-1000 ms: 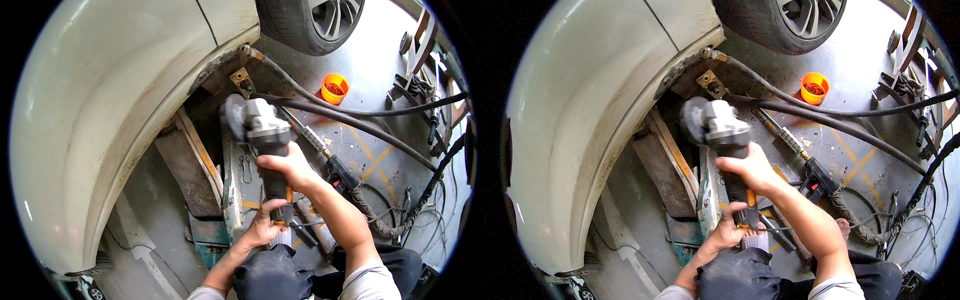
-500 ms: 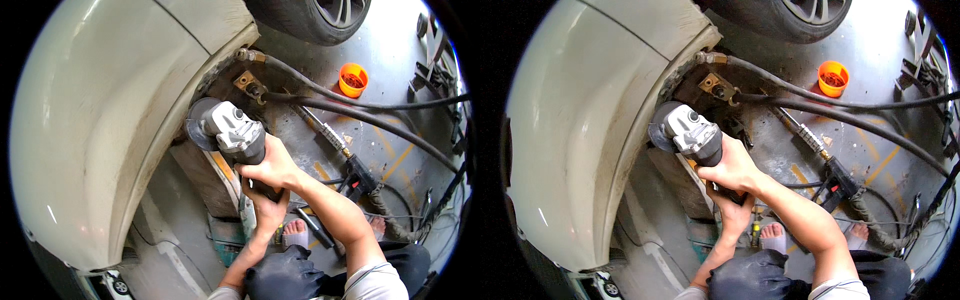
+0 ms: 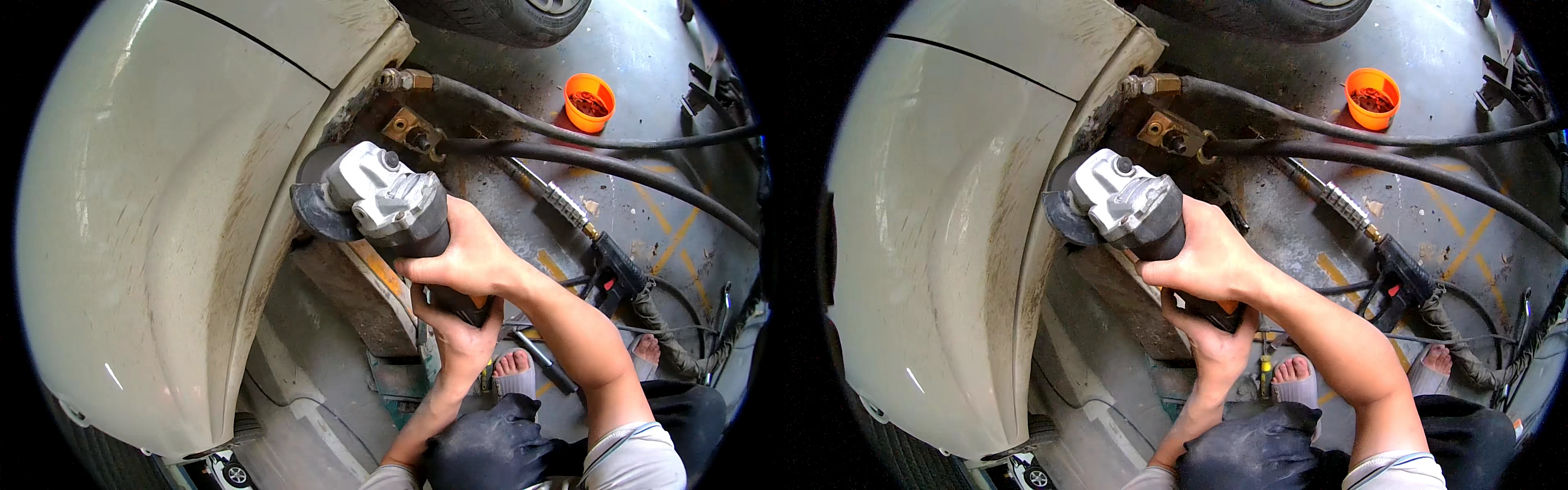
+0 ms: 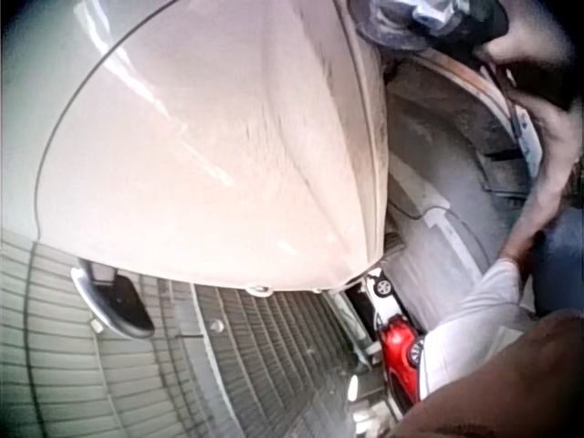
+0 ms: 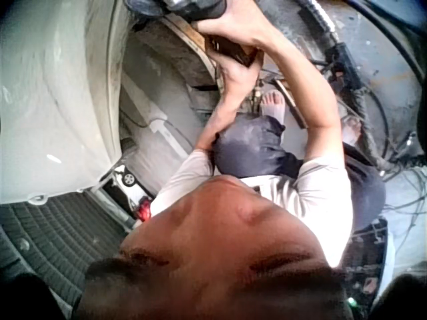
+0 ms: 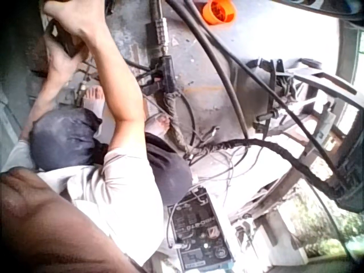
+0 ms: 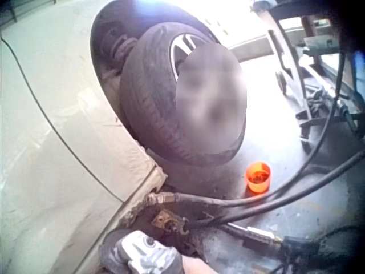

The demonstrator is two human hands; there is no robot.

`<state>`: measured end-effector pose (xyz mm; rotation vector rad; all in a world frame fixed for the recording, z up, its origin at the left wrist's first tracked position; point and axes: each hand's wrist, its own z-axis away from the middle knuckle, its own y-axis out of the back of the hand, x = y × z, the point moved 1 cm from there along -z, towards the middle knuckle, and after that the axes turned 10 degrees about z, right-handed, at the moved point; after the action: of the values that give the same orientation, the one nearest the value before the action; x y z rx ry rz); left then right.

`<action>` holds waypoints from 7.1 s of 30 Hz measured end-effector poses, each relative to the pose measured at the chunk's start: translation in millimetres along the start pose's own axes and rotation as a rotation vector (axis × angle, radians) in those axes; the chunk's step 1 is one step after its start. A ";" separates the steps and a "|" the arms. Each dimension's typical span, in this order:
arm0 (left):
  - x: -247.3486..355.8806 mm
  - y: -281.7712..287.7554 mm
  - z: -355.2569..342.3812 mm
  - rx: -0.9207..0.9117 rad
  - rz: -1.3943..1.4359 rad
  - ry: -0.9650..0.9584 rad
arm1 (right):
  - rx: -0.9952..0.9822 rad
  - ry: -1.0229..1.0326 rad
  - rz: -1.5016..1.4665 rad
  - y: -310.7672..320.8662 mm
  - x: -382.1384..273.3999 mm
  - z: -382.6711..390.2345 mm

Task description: The person uses a pneumatic spot welder to work on a car's wheel arch, then switches to an angle grinder to grind the metal surface, and finally uses a screwdriver to scrape and clean the area.

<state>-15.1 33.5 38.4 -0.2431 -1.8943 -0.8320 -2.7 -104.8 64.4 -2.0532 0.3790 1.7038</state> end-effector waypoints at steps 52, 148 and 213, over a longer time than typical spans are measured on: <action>4.4 -12.3 -9.9 -0.059 -0.047 -0.035 | -0.082 -0.143 -0.312 29.0 16.2 -3.6; 6.5 -18.8 -8.1 -0.031 -0.021 -0.030 | -0.084 -0.136 -0.274 30.2 17.1 -3.1; -8.6 -18.9 -15.1 -0.087 -0.003 0.047 | -0.155 -0.251 -0.473 33.8 37.1 -7.7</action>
<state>-9.7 11.5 26.6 -0.2719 -1.8175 -0.9153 -4.8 -135.2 23.8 -1.8075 -0.3058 1.6943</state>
